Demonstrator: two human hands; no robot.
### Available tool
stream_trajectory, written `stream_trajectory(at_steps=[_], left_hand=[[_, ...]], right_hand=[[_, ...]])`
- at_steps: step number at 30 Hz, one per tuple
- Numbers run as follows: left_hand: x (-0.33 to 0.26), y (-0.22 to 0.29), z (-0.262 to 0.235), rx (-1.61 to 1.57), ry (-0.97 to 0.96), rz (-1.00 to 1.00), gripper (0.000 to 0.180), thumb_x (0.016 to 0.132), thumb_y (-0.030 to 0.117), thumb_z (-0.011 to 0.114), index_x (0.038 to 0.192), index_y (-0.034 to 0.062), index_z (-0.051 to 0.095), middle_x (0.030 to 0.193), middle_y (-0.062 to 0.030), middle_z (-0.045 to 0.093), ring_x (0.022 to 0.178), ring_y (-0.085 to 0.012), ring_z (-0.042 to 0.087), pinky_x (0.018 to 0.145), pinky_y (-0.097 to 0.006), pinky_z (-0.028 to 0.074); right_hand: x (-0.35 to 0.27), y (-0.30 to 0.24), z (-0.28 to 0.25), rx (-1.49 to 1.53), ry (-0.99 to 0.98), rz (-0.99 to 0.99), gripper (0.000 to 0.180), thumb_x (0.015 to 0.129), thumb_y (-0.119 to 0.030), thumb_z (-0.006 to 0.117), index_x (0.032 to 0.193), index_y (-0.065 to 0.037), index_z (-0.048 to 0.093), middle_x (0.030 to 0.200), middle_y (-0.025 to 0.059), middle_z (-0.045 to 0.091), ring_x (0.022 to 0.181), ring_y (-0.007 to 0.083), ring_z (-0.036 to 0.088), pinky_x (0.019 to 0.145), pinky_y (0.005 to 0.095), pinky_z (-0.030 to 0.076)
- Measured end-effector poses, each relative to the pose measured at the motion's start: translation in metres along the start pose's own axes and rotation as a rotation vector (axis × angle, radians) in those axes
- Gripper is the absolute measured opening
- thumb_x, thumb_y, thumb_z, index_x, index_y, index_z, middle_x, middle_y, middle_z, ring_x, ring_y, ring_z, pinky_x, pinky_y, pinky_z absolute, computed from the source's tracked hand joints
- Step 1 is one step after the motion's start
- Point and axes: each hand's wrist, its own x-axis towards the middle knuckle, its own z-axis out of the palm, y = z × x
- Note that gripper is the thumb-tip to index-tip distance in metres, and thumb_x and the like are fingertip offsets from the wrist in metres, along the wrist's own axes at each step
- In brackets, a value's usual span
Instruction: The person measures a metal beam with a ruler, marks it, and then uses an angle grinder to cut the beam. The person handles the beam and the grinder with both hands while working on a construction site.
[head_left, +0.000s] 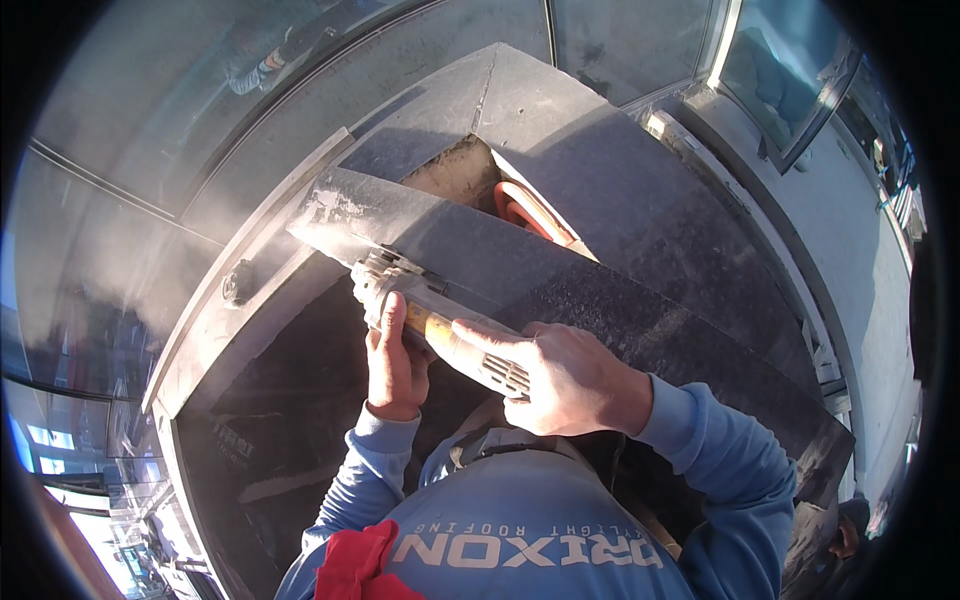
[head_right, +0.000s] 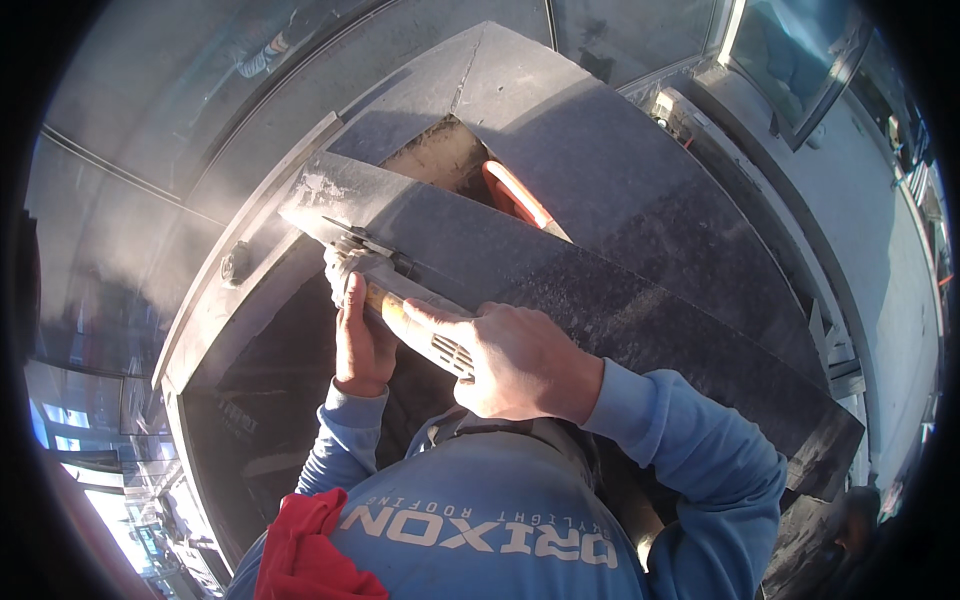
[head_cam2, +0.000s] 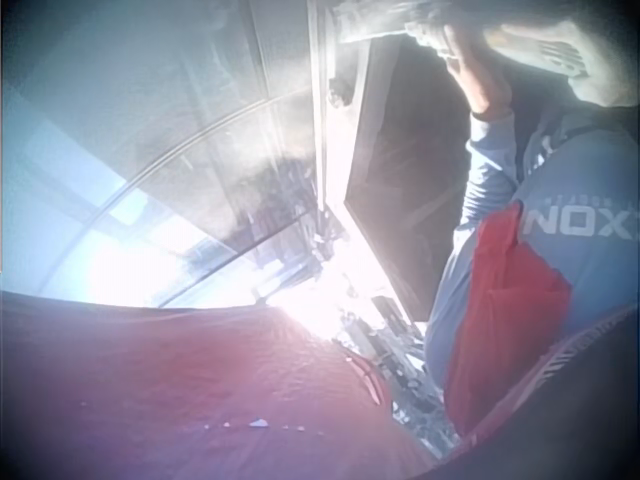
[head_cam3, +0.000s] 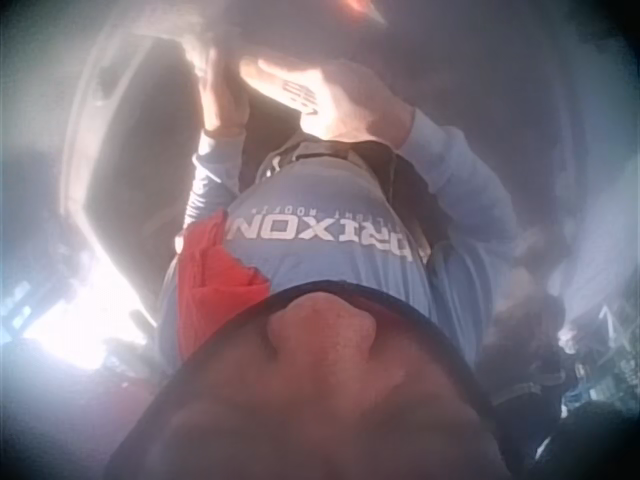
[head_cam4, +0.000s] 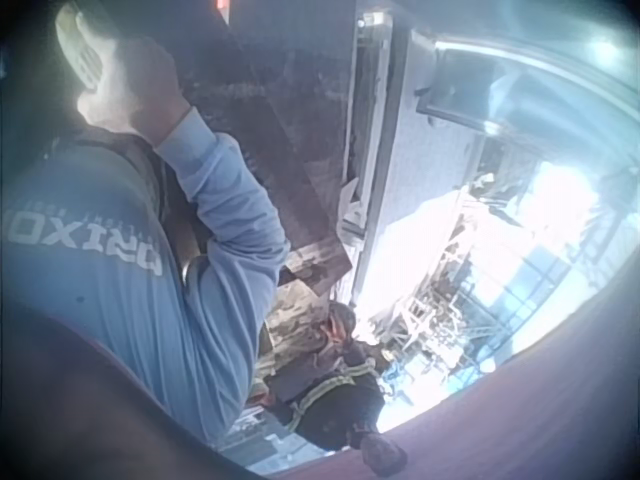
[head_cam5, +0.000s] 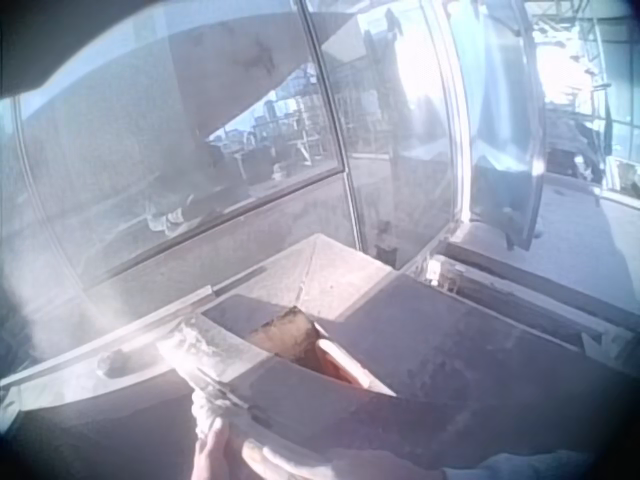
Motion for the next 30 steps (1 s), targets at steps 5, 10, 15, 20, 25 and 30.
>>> stream_trajectory(at_steps=[5,10,15,20,25,30], left_hand=[[0.003,-0.002,-0.002,-0.02,0.003,0.038,0.042,0.107,0.034,0.062,0.139,0.0078,0.054,0.124,-0.0075,0.069,0.107,-0.0199,0.072,0.084,-0.034,0.062],[0.006,-0.002,-0.009,-0.003,-0.008,0.032,0.042,0.107,0.034,0.063,0.138,0.0073,0.054,0.123,-0.0074,0.069,0.106,-0.0194,0.072,0.082,-0.034,0.062],[0.0,0.0,-0.003,0.008,0.006,-0.011,0.043,0.107,0.035,0.063,0.138,0.0061,0.054,0.12,-0.0081,0.07,0.102,-0.019,0.073,0.077,-0.033,0.062],[-0.003,0.002,-0.001,0.065,-0.055,-0.058,0.044,0.109,0.036,0.059,0.144,0.0112,0.051,0.13,-0.0079,0.065,0.116,-0.0235,0.068,0.096,-0.043,0.059],[-0.004,0.002,-0.005,0.062,-0.061,-0.087,0.043,0.109,0.037,0.058,0.143,0.0112,0.052,0.129,-0.0071,0.066,0.114,-0.0233,0.069,0.094,-0.043,0.06],[-0.006,0.003,-0.002,0.059,-0.057,-0.092,0.043,0.109,0.038,0.057,0.143,0.0114,0.052,0.13,-0.0077,0.066,0.114,-0.0241,0.069,0.095,-0.044,0.059]], right_hand=[[0.003,-0.009,-0.005,0.024,-0.018,0.016,0.059,0.078,-0.013,0.074,0.134,0.004,0.065,0.086,0.0292,0.071,0.078,0.0467,0.072,0.074,0.0488,0.061],[0.002,-0.003,0.002,0.003,-0.01,0.018,0.07,0.079,-0.013,0.073,0.146,0.0,0.058,0.09,0.0287,0.072,0.078,0.0462,0.07,0.076,0.0486,0.059],[-0.001,-0.006,-0.002,-0.047,-0.068,0.042,0.078,0.08,-0.013,0.073,0.155,-0.004,0.051,0.101,0.0279,0.073,0.08,0.044,0.069,0.08,0.0462,0.059],[-0.005,-0.012,-0.008,-0.038,-0.056,0.074,0.081,0.077,-0.012,0.072,0.156,-0.008,0.052,0.107,0.0261,0.074,0.082,0.0427,0.07,0.081,0.0454,0.059],[-0.007,-0.01,-0.007,-0.038,-0.075,0.107,0.086,0.074,-0.014,0.073,0.157,-0.01,0.052,0.1,0.0253,0.074,0.078,0.0416,0.068,0.079,0.0455,0.059],[-0.009,-0.013,-0.011,-0.045,-0.088,0.131,0.09,0.071,-0.018,0.074,0.157,-0.01,0.051,0.09,0.0246,0.073,0.075,0.0415,0.067,0.078,0.0465,0.058]])
